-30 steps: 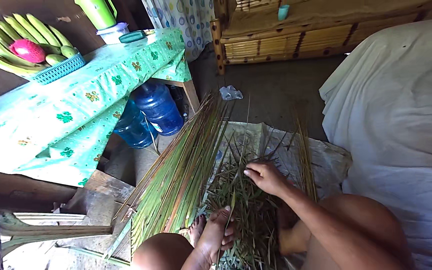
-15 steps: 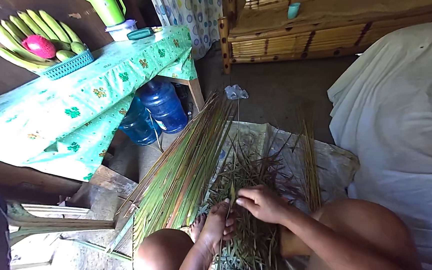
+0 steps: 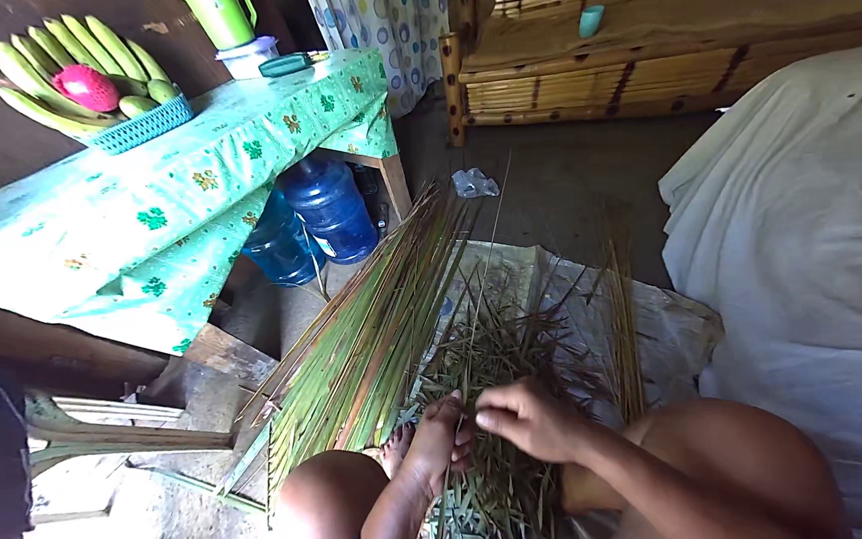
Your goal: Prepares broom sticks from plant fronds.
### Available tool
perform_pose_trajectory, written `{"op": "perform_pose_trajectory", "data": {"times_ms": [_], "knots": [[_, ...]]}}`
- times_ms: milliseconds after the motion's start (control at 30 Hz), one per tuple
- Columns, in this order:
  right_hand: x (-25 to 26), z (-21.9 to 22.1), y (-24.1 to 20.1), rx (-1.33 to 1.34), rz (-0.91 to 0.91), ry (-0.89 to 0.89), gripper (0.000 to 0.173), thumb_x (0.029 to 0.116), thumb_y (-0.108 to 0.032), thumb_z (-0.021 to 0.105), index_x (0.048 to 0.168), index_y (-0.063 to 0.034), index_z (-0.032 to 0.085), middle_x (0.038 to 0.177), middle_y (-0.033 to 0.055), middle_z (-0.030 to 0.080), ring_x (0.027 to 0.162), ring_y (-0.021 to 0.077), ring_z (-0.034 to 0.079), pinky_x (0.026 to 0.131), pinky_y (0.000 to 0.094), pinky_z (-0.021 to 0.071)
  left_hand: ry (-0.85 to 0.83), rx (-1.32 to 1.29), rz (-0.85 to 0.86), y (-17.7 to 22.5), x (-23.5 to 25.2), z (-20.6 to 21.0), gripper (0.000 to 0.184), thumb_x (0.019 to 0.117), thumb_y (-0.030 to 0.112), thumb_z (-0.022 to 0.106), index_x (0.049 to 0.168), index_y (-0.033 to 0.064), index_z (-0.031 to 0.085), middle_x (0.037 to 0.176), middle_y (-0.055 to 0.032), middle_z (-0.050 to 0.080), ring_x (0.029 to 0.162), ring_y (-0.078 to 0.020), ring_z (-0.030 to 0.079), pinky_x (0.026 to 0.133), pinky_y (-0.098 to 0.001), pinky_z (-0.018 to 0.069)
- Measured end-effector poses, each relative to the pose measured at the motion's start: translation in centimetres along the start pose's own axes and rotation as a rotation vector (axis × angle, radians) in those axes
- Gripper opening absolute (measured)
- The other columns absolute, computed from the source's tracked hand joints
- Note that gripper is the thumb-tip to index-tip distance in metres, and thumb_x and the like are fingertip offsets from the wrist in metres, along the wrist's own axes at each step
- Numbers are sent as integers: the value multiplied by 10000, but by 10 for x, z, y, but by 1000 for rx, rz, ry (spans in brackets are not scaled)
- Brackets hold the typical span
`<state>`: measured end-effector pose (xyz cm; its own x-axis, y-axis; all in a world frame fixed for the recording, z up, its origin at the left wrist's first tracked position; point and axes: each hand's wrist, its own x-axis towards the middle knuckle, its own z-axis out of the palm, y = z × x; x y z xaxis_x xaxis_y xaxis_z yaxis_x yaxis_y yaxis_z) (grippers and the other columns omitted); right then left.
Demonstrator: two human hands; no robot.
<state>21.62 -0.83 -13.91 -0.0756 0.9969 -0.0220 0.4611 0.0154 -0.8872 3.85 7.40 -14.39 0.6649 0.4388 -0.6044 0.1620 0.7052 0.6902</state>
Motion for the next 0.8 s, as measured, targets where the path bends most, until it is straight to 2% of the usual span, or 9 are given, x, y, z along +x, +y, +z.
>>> {"op": "perform_pose_trajectory", "data": {"times_ms": [67, 200, 367, 500, 633, 667, 733, 767, 800], "knots": [[-2, 13, -3, -53, -66, -43, 314, 1035, -283, 545, 964, -27, 713, 751, 91, 648, 681, 164, 608, 644, 359, 493, 56, -5, -1, 2, -1, 4, 447, 1146, 318, 242, 822, 137, 491, 512, 74, 373, 383, -7, 328, 374, -150, 291], [3, 14, 8, -136, -83, 21, 330, 1038, -289, 534, 932, -21, 694, 733, 102, 630, 677, 191, 605, 634, 370, 487, 51, -42, 13, -2, 1, 4, 450, 1148, 317, 215, 851, 126, 493, 528, 68, 383, 388, -8, 345, 373, -144, 308], [14, -7, 28, -235, 76, 100, 353, 1046, -306, 513, 983, -15, 702, 784, 128, 653, 742, 247, 636, 706, 448, 507, 21, 13, 10, -8, -3, 9, 418, 1146, 306, 229, 873, 116, 482, 552, 60, 385, 396, -12, 337, 375, -145, 303], [21, -10, 28, -341, 102, 98, 369, 1054, -323, 501, 985, -17, 694, 824, 140, 666, 787, 278, 655, 729, 466, 512, 62, -6, 17, -6, -1, 10, 399, 1146, 306, 259, 873, 118, 481, 551, 57, 380, 395, -16, 332, 370, -150, 296], [28, -32, 39, -243, 238, 235, 369, 1066, -293, 483, 1033, 1, 705, 862, 163, 673, 824, 289, 657, 785, 504, 512, -14, 34, -5, -11, -7, 8, 405, 1145, 306, 234, 886, 122, 485, 557, 69, 372, 396, -9, 326, 369, -147, 296], [29, -41, 44, -182, 262, 286, 355, 1067, -274, 490, 1048, 4, 710, 841, 139, 666, 783, 244, 639, 766, 460, 511, -34, 40, -1, -14, -9, 8, 410, 1145, 297, 219, 888, 123, 487, 552, 73, 374, 395, -5, 329, 371, -144, 299], [28, -48, 45, 28, 281, 359, 305, 1068, -228, 506, 1101, -3, 709, 723, 10, 597, 610, 74, 532, 614, 262, 464, -54, 43, 6, -15, -10, 7, 419, 1144, 300, 206, 888, 123, 486, 555, 72, 382, 400, -6, 337, 378, -147, 309], [27, -45, 39, 192, 301, 350, 297, 1072, -204, 502, 1176, 5, 684, 689, -23, 578, 551, 36, 505, 542, 205, 436, -56, 44, 7, -14, -10, 6, 422, 1145, 306, 210, 892, 119, 491, 556, 67, 390, 399, -9, 346, 378, -148, 318], [25, -41, 32, 358, 329, 310, 302, 1076, -190, 488, 1248, 0, 647, 674, -30, 571, 519, 35, 501, 497, 190, 424, -64, 48, 4, -13, -9, 6, 421, 1145, 311, 212, 900, 116, 493, 559, 64, 394, 401, -11, 351, 379, -149, 325]]}}
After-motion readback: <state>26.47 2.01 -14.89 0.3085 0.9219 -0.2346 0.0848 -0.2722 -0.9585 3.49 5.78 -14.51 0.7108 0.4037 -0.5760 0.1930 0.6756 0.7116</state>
